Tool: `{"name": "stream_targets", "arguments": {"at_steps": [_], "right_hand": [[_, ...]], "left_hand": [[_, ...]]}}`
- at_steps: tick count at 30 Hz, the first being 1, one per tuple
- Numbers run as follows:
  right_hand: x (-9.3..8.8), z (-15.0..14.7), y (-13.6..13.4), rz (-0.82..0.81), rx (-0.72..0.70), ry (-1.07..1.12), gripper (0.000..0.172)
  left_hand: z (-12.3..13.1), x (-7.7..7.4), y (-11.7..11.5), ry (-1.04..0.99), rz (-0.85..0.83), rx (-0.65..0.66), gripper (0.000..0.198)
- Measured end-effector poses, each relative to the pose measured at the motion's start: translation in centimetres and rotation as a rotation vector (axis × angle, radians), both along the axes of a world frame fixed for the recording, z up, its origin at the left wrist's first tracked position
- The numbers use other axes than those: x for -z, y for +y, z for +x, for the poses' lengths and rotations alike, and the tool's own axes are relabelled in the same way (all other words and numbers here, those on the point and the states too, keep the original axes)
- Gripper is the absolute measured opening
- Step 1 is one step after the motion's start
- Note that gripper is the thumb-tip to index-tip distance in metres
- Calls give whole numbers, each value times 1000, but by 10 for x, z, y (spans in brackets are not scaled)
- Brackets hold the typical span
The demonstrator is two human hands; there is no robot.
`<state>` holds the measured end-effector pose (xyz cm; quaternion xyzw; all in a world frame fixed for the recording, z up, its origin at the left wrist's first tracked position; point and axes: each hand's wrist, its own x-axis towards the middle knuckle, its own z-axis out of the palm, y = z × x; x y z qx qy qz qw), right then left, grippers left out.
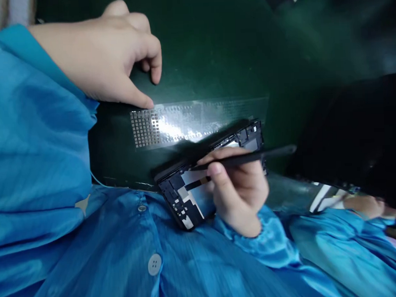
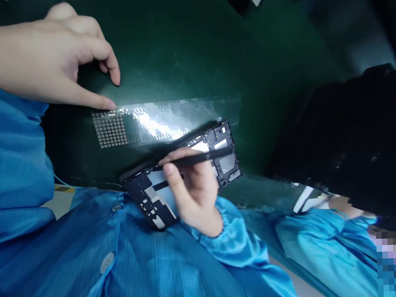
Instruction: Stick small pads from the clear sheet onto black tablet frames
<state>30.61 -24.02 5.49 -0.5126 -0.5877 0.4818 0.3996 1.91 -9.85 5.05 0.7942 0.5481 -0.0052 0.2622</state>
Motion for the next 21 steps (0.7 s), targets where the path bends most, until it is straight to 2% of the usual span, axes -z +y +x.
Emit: {"name": "stream_targets", "arguments": {"at_steps": [3, 7, 9, 12, 14, 17, 19, 21], "right_hand": [[17, 0, -27, 161, 28, -16, 27], [29, -2, -23, 269, -55, -63, 31], [26, 1, -23, 288, -94, -108, 36], [11, 4, -20, 305, -131, -198, 40], [-3, 1, -4, 257, -145, -242, 36], [-11, -15, 46, 194, -292, -238, 20], [-2, -30, 88, 208, -445, -196, 14], [14, -43, 122, 223, -566, -165, 18]], "left_hand": [[0, 3, -1, -20, 34, 1, 142], [-5, 9, -8, -76, 109, 4, 135], [-7, 11, -12, -93, 143, -6, 132], [-6, 11, -12, -87, 155, -23, 134], [-3, 8, -10, -63, 116, -23, 138], [2, 2, -5, -4, 26, -20, 148], [5, -2, -4, 23, -12, -34, 153], [6, -4, -4, 37, -31, -50, 155]]}}
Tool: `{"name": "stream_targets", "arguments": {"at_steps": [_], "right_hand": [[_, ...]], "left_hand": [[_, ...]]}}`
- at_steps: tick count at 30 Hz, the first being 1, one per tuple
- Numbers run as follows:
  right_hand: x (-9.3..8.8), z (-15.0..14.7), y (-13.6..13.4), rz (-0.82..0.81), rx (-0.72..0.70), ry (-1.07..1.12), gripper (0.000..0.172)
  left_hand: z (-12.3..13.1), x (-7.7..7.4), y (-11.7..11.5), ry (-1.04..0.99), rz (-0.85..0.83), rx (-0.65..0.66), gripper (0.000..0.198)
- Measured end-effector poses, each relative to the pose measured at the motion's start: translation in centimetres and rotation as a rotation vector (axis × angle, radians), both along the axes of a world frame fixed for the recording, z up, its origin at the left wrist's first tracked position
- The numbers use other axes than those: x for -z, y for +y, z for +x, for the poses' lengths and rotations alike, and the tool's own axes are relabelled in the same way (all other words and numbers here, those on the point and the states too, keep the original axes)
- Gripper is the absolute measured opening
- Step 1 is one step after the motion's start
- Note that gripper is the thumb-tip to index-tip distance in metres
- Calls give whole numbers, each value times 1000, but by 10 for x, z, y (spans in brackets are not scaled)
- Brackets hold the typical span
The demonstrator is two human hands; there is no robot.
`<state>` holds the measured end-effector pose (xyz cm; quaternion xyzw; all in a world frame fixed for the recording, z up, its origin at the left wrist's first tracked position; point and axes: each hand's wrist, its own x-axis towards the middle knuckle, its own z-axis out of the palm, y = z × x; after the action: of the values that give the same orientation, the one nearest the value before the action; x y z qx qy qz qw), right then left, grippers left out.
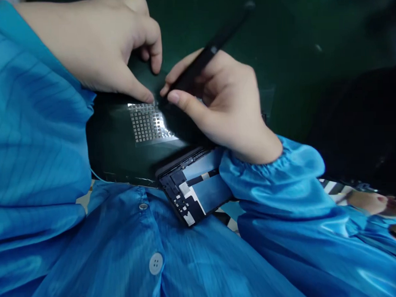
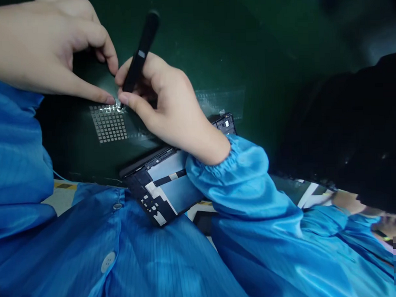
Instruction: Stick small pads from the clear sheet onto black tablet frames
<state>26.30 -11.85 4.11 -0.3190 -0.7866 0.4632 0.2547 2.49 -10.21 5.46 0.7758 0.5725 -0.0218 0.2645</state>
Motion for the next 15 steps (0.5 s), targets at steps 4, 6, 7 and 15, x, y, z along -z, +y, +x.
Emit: {"name": "stream_targets", "arguments": {"at_steps": [4, 6, 7, 15], "right_hand": [[18, -12, 23, -68, -76, -2, 20], [14, -11, 20, -81, -70, -28, 16], [11, -10, 17, -76, -72, -42, 14], [8, -13, 22, -89, -86, -42, 14]], "left_hand": [[2, -2, -1, 11, -38, -2, 156], [4, -3, -1, 27, -59, -5, 158], [5, -4, -1, 33, -64, -8, 158], [-1, 2, -2, 19, -5, 43, 153]]}}
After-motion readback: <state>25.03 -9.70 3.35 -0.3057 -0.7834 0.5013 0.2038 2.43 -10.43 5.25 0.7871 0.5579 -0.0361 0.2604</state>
